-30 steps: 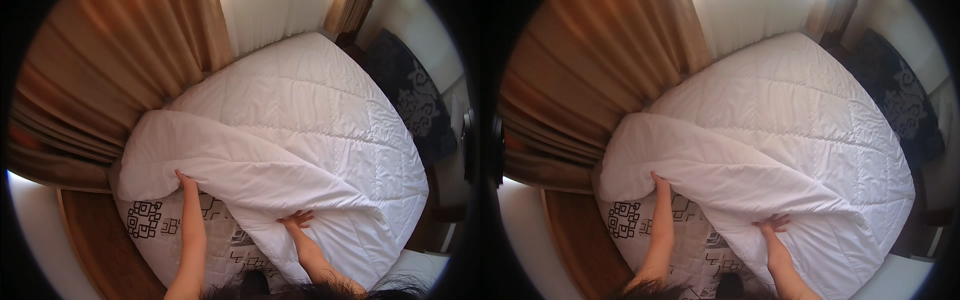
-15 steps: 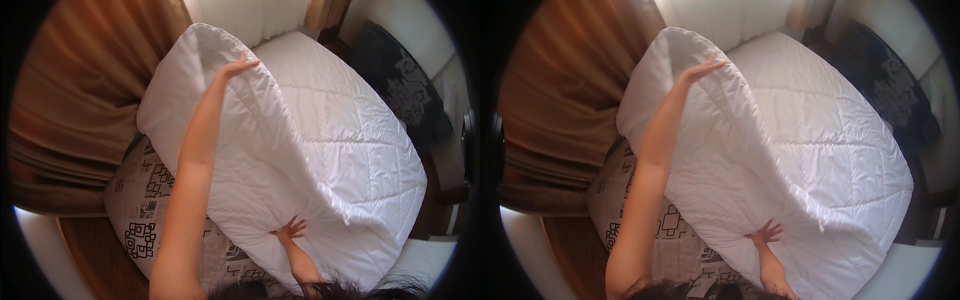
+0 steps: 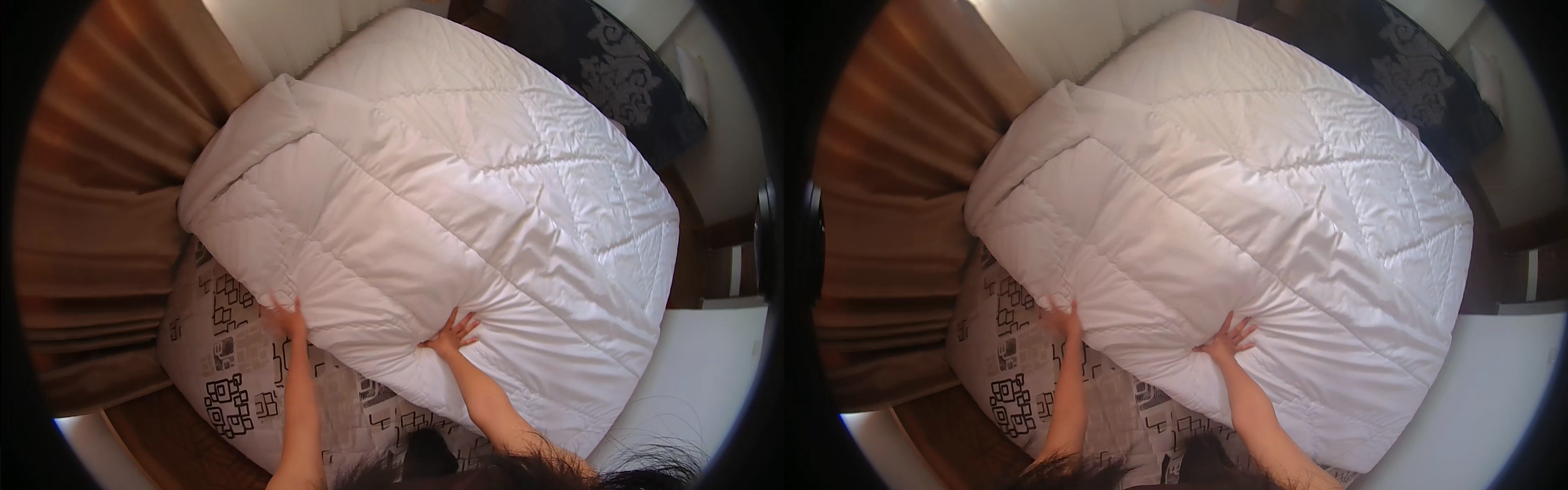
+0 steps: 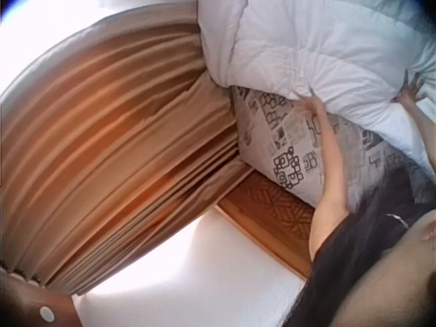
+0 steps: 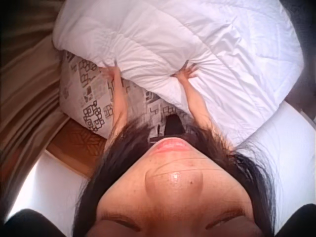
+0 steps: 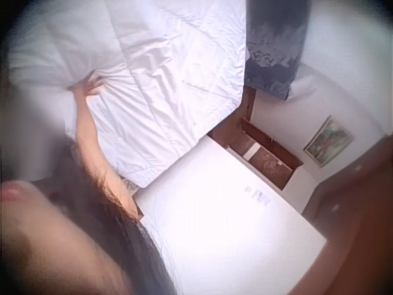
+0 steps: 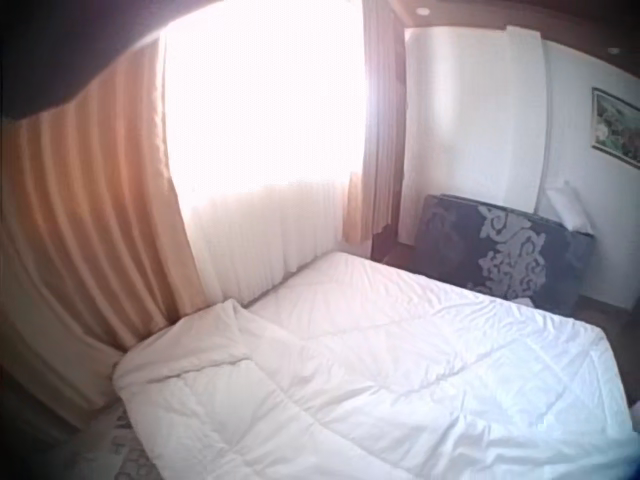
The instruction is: The person spreads a white quilt over a mattress, then retrieves several white pillows from the floor and places them at the head of the bed. The person adjusts the quilt and pillows to complete the bed arrangement.
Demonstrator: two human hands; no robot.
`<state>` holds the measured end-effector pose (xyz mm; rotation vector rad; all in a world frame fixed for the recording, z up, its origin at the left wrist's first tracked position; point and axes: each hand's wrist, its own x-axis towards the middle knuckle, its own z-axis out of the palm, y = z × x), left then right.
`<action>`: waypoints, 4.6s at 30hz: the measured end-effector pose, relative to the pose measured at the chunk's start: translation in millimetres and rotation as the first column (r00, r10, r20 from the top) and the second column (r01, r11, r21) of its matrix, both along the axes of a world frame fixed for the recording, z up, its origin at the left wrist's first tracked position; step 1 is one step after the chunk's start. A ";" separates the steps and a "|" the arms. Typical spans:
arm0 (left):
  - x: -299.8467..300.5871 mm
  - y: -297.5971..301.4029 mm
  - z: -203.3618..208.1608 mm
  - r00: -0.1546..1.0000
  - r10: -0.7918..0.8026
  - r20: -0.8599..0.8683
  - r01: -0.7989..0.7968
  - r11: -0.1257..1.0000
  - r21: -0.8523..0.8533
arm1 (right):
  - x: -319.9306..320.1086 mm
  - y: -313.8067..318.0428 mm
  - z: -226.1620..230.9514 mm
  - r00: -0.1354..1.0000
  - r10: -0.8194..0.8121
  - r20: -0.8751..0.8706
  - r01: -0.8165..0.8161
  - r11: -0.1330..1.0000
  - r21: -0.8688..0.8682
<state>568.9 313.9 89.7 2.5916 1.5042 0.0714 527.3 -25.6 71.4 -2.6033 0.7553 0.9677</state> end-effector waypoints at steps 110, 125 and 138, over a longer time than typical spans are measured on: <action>-420.8 61.9 162.8 0.813 0.554 0.181 -0.025 0.343 -0.939 | -135.1 -76.6 167.4 0.849 -0.521 0.094 0.234 0.529 0.816; -383.0 232.2 232.6 0.332 0.912 0.243 -0.191 0.317 -0.929 | 139.4 147.9 175.8 0.879 -0.134 0.458 -0.291 0.610 0.737; -77.4 265.6 171.9 0.531 0.829 0.179 -0.028 0.228 -0.973 | 202.5 252.5 174.8 0.964 -0.263 -0.045 0.181 0.519 0.836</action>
